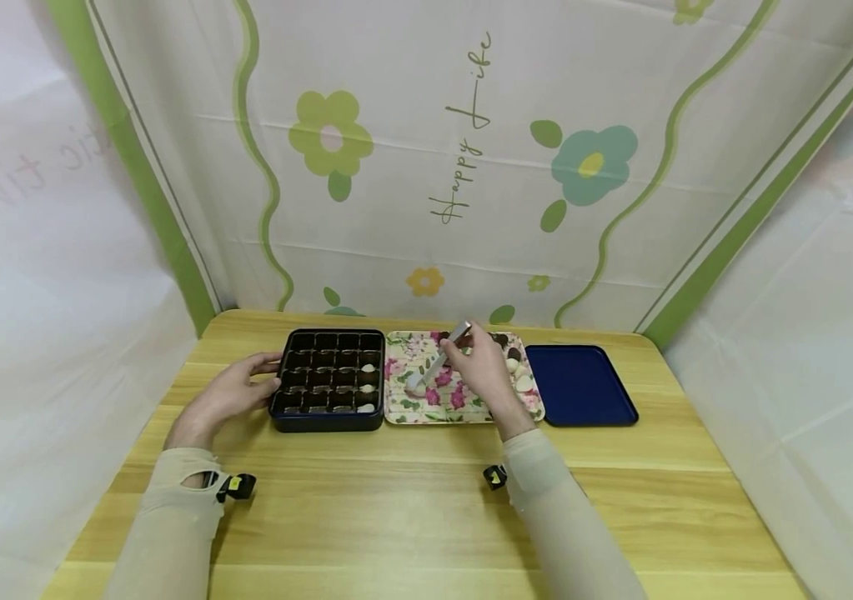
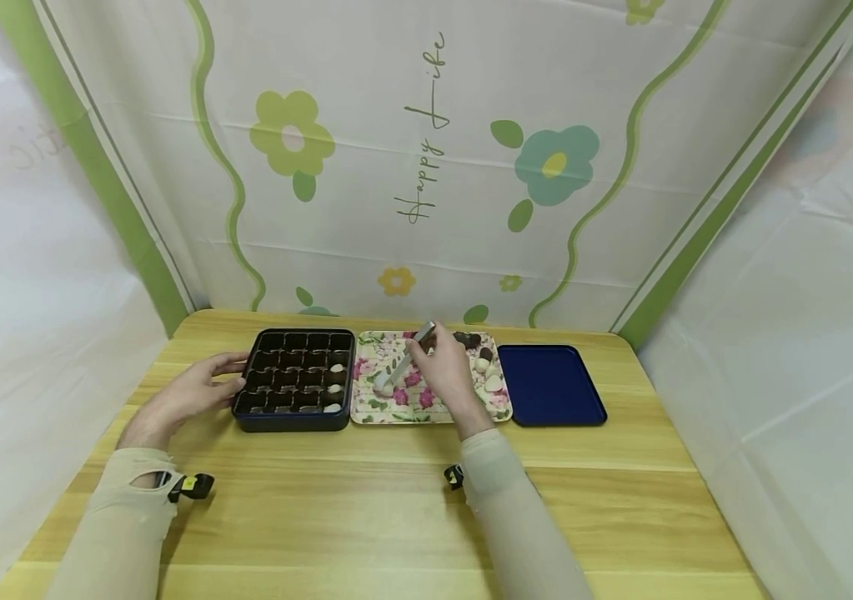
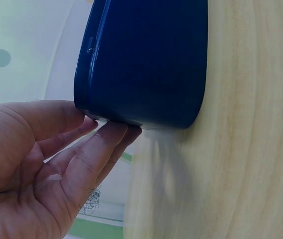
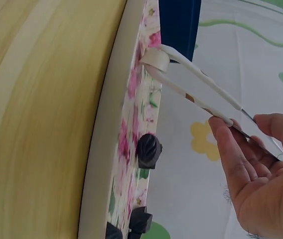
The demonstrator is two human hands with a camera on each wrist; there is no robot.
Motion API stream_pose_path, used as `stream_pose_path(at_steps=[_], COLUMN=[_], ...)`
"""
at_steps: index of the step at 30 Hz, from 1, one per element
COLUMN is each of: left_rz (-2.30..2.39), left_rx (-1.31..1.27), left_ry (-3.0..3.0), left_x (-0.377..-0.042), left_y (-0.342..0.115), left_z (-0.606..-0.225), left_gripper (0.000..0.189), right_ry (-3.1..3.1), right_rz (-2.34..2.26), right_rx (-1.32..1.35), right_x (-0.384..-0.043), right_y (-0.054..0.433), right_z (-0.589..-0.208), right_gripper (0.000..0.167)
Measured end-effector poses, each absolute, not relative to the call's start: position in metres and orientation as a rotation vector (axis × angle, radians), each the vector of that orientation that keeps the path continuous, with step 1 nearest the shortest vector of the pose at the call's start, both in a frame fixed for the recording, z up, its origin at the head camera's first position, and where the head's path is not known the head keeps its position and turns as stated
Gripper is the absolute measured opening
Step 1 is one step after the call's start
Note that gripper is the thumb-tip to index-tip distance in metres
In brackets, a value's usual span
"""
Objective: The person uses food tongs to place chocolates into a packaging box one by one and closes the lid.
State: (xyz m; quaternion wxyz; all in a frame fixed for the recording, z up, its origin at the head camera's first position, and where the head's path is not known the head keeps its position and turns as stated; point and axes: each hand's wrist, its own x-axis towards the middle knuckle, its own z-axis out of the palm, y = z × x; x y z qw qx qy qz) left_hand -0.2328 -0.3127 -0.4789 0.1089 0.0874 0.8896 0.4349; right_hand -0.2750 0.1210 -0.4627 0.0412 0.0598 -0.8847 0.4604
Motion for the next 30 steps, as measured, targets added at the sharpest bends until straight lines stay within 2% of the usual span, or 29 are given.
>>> stream_pose_path(at_steps=[30], left_rz=[1.274], left_rx=[0.257], left_ry=[2.613], left_x=[-0.233], left_y=[-0.313], left_z=[-0.48], left_gripper=[0.064], right_ry=[-2.711], right_rz=[1.282], right_rx=[0.066], right_x=[-0.278], right_y=[0.169], right_z=[-0.454], right_gripper=[0.025])
